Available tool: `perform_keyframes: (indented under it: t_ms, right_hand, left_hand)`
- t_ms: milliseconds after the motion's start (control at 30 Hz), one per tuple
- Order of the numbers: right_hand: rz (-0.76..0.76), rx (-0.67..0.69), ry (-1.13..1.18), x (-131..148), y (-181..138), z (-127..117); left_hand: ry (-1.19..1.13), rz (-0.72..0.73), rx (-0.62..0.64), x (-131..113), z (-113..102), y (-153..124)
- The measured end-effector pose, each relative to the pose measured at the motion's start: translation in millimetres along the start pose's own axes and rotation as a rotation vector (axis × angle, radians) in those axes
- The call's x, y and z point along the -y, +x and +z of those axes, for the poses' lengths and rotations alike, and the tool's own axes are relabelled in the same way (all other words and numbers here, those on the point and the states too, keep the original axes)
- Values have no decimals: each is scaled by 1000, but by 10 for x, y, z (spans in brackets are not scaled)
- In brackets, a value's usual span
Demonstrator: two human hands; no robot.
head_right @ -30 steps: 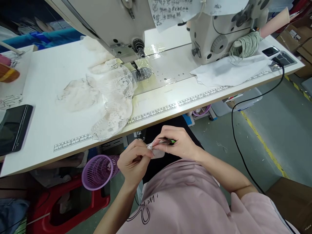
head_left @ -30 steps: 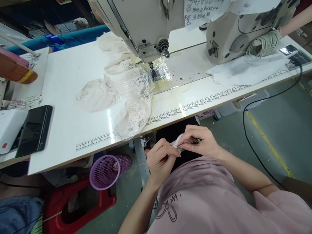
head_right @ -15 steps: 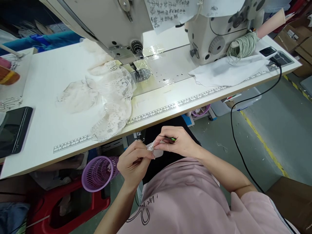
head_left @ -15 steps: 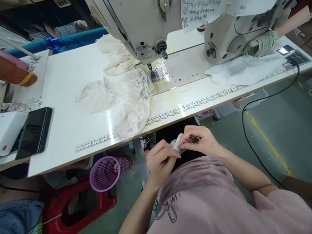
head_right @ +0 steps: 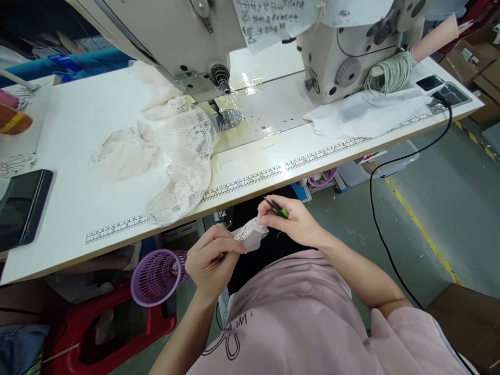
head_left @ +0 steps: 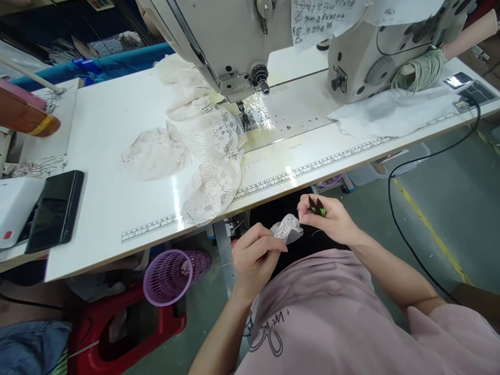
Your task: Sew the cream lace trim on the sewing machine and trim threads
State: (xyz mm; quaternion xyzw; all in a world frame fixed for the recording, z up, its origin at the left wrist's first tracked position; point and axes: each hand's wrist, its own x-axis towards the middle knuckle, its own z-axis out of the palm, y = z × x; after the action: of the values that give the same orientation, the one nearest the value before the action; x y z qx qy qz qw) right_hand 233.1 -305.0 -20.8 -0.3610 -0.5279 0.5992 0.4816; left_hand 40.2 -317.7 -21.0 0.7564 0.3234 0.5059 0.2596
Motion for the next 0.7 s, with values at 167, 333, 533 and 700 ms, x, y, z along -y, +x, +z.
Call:
perform_keyframes:
  t_ms: [167, 333, 533, 700]
  right_hand:
    - [-37, -130, 161, -93, -15, -142]
    - [-68, -136, 263, -66, -2, -110]
    - [-2, 6, 280, -9, 38, 17]
    - [-125, -321, 67, 138, 45, -202]
  left_hand:
    - [34, -4, 10, 20, -27, -9]
    - [117, 7, 100, 25, -17, 5]
    - [263, 101, 237, 38, -24, 12]
    - [339, 119, 278, 86, -110, -68]
